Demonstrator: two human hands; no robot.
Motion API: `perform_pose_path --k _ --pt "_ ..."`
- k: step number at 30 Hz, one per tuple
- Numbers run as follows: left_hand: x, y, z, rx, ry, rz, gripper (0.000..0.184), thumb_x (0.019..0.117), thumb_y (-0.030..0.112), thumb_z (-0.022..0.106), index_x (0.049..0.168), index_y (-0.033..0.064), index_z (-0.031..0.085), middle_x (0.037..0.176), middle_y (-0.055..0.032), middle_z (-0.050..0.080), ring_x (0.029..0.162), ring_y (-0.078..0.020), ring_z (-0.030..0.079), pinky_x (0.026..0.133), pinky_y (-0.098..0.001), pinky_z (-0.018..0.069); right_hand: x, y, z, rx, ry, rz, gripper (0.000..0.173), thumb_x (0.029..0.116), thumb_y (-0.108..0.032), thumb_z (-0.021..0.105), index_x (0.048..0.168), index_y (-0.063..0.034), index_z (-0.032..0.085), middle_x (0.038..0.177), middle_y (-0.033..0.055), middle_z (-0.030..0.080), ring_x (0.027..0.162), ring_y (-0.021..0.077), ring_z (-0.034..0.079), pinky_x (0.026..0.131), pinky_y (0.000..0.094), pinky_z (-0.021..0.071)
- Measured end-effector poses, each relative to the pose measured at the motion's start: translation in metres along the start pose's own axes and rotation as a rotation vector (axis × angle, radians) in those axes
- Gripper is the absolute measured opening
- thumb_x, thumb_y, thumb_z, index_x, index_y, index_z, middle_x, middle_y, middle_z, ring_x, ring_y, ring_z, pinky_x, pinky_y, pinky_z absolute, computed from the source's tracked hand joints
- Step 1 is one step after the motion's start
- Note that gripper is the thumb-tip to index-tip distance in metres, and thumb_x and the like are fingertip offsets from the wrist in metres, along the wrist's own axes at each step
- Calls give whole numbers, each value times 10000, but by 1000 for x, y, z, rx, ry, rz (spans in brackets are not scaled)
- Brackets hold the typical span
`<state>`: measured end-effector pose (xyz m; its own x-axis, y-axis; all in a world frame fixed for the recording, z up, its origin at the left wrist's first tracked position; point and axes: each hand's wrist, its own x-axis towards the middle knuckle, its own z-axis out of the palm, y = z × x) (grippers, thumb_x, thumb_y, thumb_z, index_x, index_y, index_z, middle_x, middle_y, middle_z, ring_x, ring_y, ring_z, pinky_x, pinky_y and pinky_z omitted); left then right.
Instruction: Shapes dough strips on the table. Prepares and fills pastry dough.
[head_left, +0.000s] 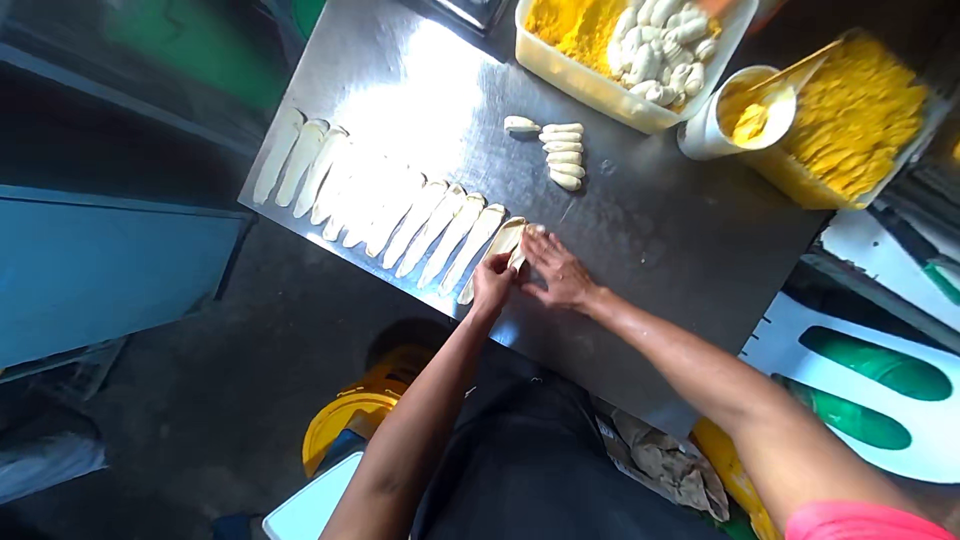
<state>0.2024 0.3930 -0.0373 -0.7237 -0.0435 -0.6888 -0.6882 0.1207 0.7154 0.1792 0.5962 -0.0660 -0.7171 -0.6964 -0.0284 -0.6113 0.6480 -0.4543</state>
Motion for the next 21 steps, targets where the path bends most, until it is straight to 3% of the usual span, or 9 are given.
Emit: perform_pose_path --k 4,7,10,13,16,18,21 --pt "-15 -13 -9 216 43 48 269 930 187 733 1164 55 709 999 -93 764 873 -199 758 851 -454 642 -6 6 0 -54 -17 -31 693 1029 -570 444 1587 -159 421 1673 13 349 1564 172 269 1284 542 197" --pt "-17 -21 -21 232 96 83 216 934 241 742 1046 57 740 923 -65 770 814 -163 763 818 -410 659 -5 -27 19 -30 23 45 838 980 -667 468 1595 -104 386 1698 72 282 1592 222 180 1300 549 152" --pt "-24 -32 -31 211 14 103 211 980 166 675 1142 39 719 1046 -97 759 945 -181 751 916 -415 625 -11 -28 19 -23 -21 -28 690 1029 -607 436 1575 -186 442 1671 -13 354 1563 145 263 1290 517 199" --pt "-36 -39 -37 270 -7 149 258 946 128 699 1194 56 699 1105 -95 745 1019 -197 726 956 -441 595 -10 -21 18 -137 58 98 789 1007 -650 419 1603 -133 380 1696 37 294 1581 187 218 1285 544 182" --pt "-45 -50 -44 398 77 254 266 948 155 687 1184 32 693 1065 -126 739 992 -228 725 938 -446 595 -12 -79 55 -75 117 156 897 941 -635 550 1592 -46 367 1699 127 258 1598 276 148 1298 544 154" --pt "-56 -70 -50 499 111 309 264 965 159 638 1189 27 684 1126 -180 678 1015 -293 692 931 -477 584 -25 -127 84 -41 99 189 899 939 -641 528 1598 -56 356 1693 123 278 1592 274 177 1297 537 172" --pt "-77 -96 -67 668 117 318 303 1017 210 538 1260 84 667 1276 -183 636 1004 -312 711 860 -500 608 -33 -168 110 -42 109 256 888 941 -640 487 1592 -48 367 1670 138 327 1570 299 249 1278 564 209"
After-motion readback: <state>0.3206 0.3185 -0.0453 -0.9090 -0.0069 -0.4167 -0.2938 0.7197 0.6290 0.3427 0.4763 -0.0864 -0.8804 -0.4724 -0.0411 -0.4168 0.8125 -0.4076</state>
